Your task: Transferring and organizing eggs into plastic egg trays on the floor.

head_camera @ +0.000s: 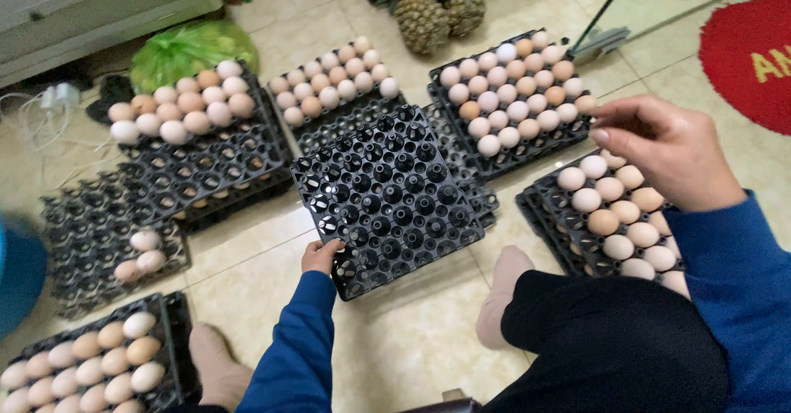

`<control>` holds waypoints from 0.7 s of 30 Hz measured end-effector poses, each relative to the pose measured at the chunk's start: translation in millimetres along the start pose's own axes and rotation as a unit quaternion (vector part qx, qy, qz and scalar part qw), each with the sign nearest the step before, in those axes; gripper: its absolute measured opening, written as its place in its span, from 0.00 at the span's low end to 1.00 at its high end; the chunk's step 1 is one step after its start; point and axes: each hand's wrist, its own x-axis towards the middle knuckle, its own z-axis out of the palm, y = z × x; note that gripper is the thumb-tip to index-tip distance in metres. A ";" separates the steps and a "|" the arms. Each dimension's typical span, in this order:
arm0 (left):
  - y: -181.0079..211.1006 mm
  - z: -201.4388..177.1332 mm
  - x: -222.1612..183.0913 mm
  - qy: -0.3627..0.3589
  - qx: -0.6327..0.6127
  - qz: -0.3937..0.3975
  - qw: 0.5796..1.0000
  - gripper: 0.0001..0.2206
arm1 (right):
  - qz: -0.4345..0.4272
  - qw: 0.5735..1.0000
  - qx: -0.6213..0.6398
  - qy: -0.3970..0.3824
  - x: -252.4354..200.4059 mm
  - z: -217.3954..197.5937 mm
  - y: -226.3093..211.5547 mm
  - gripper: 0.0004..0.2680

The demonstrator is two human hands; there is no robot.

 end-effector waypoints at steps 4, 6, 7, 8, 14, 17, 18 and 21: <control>22.4 48.2 -0.4 0.003 0.036 -0.007 0.999 0.25 | 0.061 0.994 0.094 -0.001 52.4 6.9 81.0 0.09; 25.2 68.3 2.7 -0.002 0.090 -0.015 0.996 0.29 | 0.127 0.985 0.109 -0.036 86.5 19.2 127.0 0.09; 9.1 74.7 16.4 -0.002 0.090 -0.018 0.996 0.29 | 0.129 0.985 0.108 -0.039 101.5 25.9 144.1 0.09; -6.7 81.5 30.9 0.003 0.120 0.006 0.993 0.32 | 0.160 0.980 0.112 -0.047 117.4 33.2 161.7 0.09; 91.5 109.5 -25.3 0.100 0.307 0.261 0.910 0.33 | 0.248 0.965 0.081 -0.003 212.6 68.4 300.6 0.15; 167.4 165.3 -45.5 -0.027 0.197 0.380 0.903 0.22 | 0.291 0.955 0.038 0.049 240.9 81.1 374.0 0.18; 194.5 188.2 -53.8 -0.129 0.123 0.334 0.926 0.20 | 0.300 0.952 -0.005 0.068 247.8 84.0 398.5 0.20; 225.3 263.7 -41.7 -0.294 0.023 0.187 0.937 0.33 | 0.327 0.941 -0.062 0.060 258.1 92.9 422.3 0.26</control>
